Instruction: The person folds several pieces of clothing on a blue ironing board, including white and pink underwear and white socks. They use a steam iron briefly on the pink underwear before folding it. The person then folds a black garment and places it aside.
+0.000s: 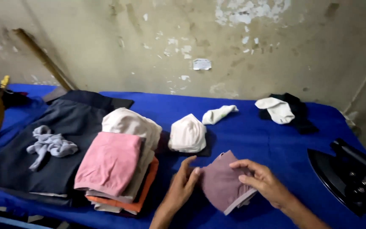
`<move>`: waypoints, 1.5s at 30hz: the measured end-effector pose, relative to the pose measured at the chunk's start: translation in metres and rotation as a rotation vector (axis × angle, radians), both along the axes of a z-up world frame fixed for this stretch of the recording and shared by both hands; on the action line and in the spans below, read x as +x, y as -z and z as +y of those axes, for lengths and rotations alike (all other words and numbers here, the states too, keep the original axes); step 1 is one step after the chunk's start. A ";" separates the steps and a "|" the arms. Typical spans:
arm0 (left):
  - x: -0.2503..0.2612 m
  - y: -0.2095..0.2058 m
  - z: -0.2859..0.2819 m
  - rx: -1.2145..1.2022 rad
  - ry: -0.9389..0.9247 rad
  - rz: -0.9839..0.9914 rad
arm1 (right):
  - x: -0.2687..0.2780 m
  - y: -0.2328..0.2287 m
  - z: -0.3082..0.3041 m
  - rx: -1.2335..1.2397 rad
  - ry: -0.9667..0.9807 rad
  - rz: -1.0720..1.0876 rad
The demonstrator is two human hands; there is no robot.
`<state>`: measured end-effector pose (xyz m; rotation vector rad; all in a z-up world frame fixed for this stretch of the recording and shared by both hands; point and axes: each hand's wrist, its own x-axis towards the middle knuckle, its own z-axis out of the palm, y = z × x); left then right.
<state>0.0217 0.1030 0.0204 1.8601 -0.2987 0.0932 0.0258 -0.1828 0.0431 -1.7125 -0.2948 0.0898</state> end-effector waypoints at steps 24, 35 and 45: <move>-0.018 0.110 0.027 0.383 0.125 -0.397 | 0.170 0.024 0.130 -0.249 0.129 -0.324; 0.007 0.173 0.023 0.434 0.055 -0.628 | 0.121 -0.039 0.151 -0.668 0.247 -1.106; 0.054 0.281 0.017 0.220 -0.214 -0.063 | 0.191 -0.025 0.113 -0.350 -0.109 -0.798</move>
